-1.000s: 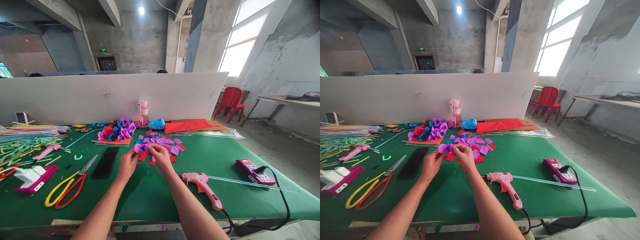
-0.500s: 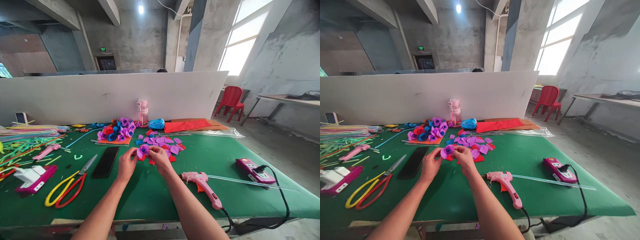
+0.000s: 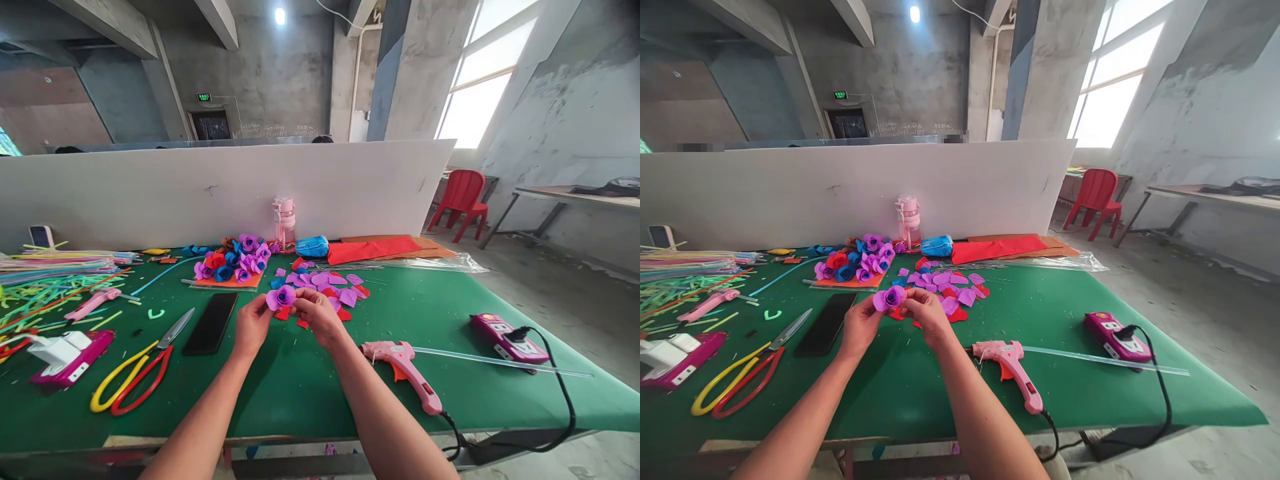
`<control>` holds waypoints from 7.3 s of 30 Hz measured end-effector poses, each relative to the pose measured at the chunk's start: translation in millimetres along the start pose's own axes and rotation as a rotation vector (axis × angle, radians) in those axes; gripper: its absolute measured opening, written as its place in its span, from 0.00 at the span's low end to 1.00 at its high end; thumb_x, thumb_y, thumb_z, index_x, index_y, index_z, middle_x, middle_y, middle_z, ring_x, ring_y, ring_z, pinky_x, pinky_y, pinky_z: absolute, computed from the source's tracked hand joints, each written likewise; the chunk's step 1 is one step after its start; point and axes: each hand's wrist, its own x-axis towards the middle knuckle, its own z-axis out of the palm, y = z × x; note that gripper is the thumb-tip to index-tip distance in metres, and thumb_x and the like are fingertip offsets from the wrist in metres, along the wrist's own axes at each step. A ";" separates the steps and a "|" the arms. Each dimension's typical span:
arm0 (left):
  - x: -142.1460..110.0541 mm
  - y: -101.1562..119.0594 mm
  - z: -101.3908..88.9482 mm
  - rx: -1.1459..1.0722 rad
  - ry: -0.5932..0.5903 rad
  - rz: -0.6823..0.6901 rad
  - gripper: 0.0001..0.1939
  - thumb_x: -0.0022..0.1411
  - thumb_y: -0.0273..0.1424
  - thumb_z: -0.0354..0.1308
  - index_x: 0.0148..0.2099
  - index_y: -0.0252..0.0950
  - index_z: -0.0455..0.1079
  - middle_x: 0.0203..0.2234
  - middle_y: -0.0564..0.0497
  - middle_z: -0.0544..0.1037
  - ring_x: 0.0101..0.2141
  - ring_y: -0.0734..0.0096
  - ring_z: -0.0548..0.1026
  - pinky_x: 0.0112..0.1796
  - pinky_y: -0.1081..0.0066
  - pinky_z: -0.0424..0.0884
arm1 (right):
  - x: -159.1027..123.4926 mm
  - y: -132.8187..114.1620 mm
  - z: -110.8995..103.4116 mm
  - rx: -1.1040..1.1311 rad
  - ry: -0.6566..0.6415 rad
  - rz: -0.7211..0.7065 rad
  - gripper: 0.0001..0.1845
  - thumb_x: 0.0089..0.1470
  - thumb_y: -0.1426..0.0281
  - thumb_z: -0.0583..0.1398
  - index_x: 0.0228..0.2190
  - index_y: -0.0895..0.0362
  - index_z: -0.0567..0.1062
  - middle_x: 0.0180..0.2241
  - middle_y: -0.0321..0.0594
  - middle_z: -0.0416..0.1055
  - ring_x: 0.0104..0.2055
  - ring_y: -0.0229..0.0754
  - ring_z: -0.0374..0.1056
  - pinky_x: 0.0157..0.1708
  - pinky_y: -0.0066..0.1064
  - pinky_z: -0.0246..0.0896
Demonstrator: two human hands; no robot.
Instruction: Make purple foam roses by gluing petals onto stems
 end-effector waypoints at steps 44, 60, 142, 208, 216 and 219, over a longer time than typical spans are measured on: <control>-1.6 2.8 11.3 -0.170 0.163 -0.116 0.07 0.51 0.33 0.60 0.25 0.35 0.72 0.17 0.56 0.72 0.21 0.75 0.68 0.24 0.78 0.64 | 5.4 17.6 6.3 -0.108 -0.132 -0.180 0.15 0.38 0.70 0.66 0.33 0.55 0.71 0.26 0.33 0.69 0.28 0.36 0.66 0.32 0.29 0.61; -0.5 8.3 -0.4 0.026 0.221 0.094 0.05 0.54 0.31 0.56 0.27 0.37 0.71 0.21 0.55 0.72 0.24 0.74 0.69 0.27 0.77 0.65 | 1.3 7.7 5.7 0.028 0.018 -0.116 0.17 0.43 0.54 0.63 0.26 0.56 0.71 0.24 0.34 0.67 0.25 0.34 0.62 0.29 0.28 0.61; -4.1 12.7 5.6 0.142 0.142 0.055 0.04 0.54 0.29 0.57 0.35 0.38 0.70 0.24 0.54 0.76 0.24 0.73 0.73 0.29 0.76 0.66 | 3.0 12.1 1.5 -0.129 0.122 -0.014 0.09 0.37 0.66 0.64 0.21 0.58 0.71 0.17 0.30 0.64 0.20 0.31 0.57 0.23 0.25 0.51; -1.3 10.0 9.8 -0.205 -0.076 -0.065 0.09 0.51 0.33 0.58 0.36 0.35 0.71 0.28 0.51 0.79 0.28 0.69 0.75 0.31 0.73 0.70 | 2.3 9.0 -0.3 0.180 0.108 0.056 0.18 0.29 0.62 0.70 0.22 0.58 0.72 0.17 0.30 0.65 0.20 0.30 0.59 0.25 0.25 0.57; -1.1 10.6 9.8 -0.226 -0.045 -0.079 0.08 0.51 0.32 0.58 0.35 0.36 0.70 0.27 0.52 0.79 0.28 0.69 0.75 0.29 0.74 0.70 | 5.3 9.2 -1.0 0.068 0.208 -0.055 0.19 0.33 0.56 0.68 0.23 0.57 0.73 0.18 0.32 0.65 0.20 0.32 0.59 0.23 0.26 0.57; -1.0 9.1 9.9 -0.236 -0.043 -0.079 0.08 0.51 0.32 0.58 0.36 0.36 0.70 0.27 0.51 0.79 0.29 0.69 0.76 0.30 0.74 0.70 | 4.2 7.9 -0.1 0.061 0.180 -0.036 0.20 0.36 0.53 0.66 0.22 0.58 0.74 0.20 0.34 0.66 0.20 0.32 0.58 0.24 0.26 0.57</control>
